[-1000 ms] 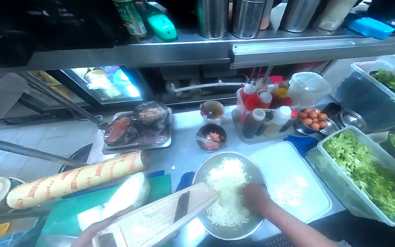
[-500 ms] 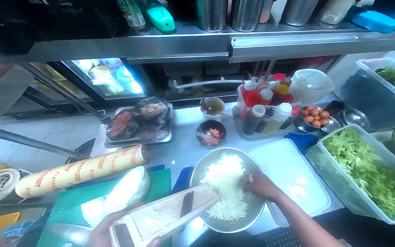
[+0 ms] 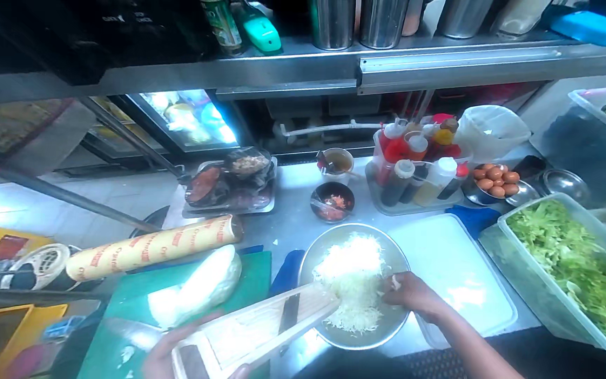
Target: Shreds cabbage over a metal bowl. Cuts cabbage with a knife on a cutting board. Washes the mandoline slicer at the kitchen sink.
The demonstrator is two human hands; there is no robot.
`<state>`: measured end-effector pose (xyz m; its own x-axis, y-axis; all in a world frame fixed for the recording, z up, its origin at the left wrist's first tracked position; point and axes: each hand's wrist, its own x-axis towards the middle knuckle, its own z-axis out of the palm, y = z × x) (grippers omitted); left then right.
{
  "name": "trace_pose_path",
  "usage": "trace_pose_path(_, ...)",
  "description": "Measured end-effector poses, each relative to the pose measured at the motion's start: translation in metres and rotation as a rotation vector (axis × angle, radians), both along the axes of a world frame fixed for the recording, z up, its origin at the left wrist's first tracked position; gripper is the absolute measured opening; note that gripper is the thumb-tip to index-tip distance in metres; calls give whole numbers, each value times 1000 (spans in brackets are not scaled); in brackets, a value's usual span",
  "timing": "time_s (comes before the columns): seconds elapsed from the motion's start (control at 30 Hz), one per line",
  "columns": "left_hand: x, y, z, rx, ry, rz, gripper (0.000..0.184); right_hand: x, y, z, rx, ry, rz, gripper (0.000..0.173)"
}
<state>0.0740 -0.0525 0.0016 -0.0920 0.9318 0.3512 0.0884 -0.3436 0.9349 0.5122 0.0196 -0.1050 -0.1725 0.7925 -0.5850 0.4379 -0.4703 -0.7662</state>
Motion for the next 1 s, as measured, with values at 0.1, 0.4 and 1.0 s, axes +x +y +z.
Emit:
trace_pose_path(0.1, -5, -1, -5, 7, -34, -21, 94, 15, -13, 0, -112, 465, -323, 27)
trace_pose_path(0.4, -24, 17, -1, 5, -30, -122, 93, -17, -8, -6, 47, 8, -254, 28)
trace_pose_path(1.0, -91, 17, -8, 8, -78, -144, 94, -52, -15, 17, -26, -163, -134, 27)
